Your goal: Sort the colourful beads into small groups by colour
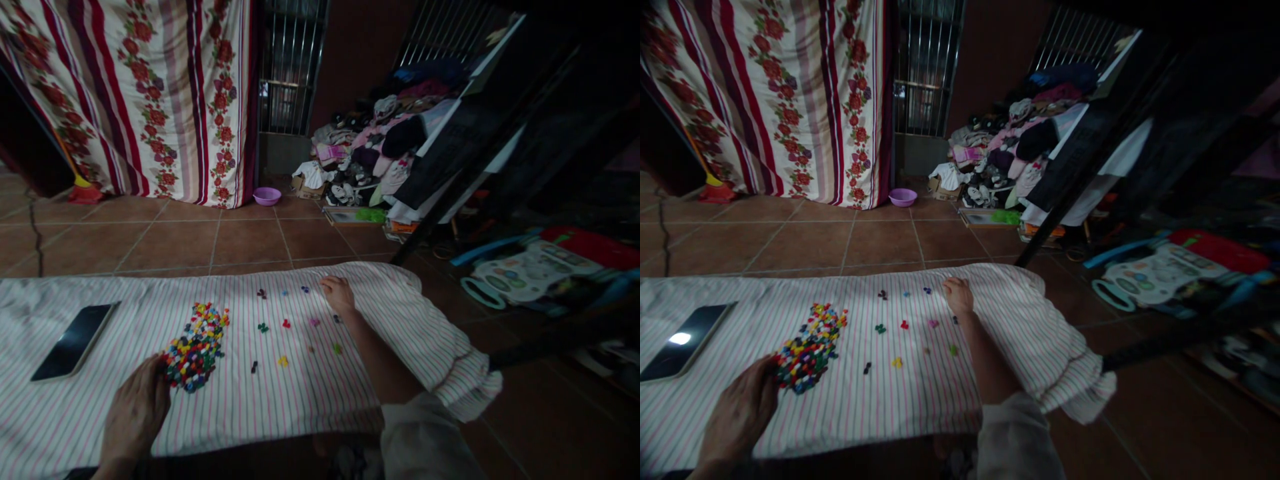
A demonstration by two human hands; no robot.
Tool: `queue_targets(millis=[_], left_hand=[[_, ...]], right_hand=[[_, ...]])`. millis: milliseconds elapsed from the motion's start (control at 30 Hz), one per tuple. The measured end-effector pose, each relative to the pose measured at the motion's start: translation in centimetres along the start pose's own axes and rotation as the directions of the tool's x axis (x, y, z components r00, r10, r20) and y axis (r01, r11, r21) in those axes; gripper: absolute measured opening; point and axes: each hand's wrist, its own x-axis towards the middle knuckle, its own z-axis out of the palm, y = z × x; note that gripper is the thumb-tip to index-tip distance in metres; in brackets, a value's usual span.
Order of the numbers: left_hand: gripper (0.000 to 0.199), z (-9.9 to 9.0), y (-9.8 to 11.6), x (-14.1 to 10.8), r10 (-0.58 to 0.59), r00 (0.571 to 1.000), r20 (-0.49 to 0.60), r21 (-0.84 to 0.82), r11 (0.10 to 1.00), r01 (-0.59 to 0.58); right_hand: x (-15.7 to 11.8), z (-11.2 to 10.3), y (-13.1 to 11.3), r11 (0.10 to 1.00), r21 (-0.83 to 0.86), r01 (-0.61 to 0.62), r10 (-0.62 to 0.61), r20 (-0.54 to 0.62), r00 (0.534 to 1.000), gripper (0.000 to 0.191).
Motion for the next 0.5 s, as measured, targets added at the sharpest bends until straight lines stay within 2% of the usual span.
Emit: queue_targets(millis=[100,200,267,333,500], left_hand=[[0.035,0.1,-0.1,0.0,0.008,1.000,-0.004,-0.003,1.000,-0.008],[0.036,0.3,-0.2,0.0,0.005,1.000,-0.016,-0.001,1.000,-0.005],[0.036,0.3,-0.2,0.0,0.007,1.000,-0.014,-0.004,1.000,-0.007],[0.036,0.3,-0.2,0.0,0.011,1.000,-0.014,-0.004,1.000,-0.012],[0.033,0.5,-0.6,-0.1,0.027,1.000,0.001,-0.007,1.000,-0.027]], right_hand=[[-1.0,0.1,-0.8,0.991,0.022,0.129,-0.129,0.014,0.991,0.032],[-1.8,0.6,-1.2,0.982,0.024,0.189,-0.191,0.105,0.976,0.033],[-2.2,0.9,-1.2,0.986,0.019,0.166,-0.167,0.150,0.974,0.036],[-2.2,1.1,-0.9,0.990,0.027,0.139,-0.142,0.146,0.979,0.037],[-1.2,0.9,1.3,0.995,0.075,0.060,-0.060,0.003,0.998,0.041]])
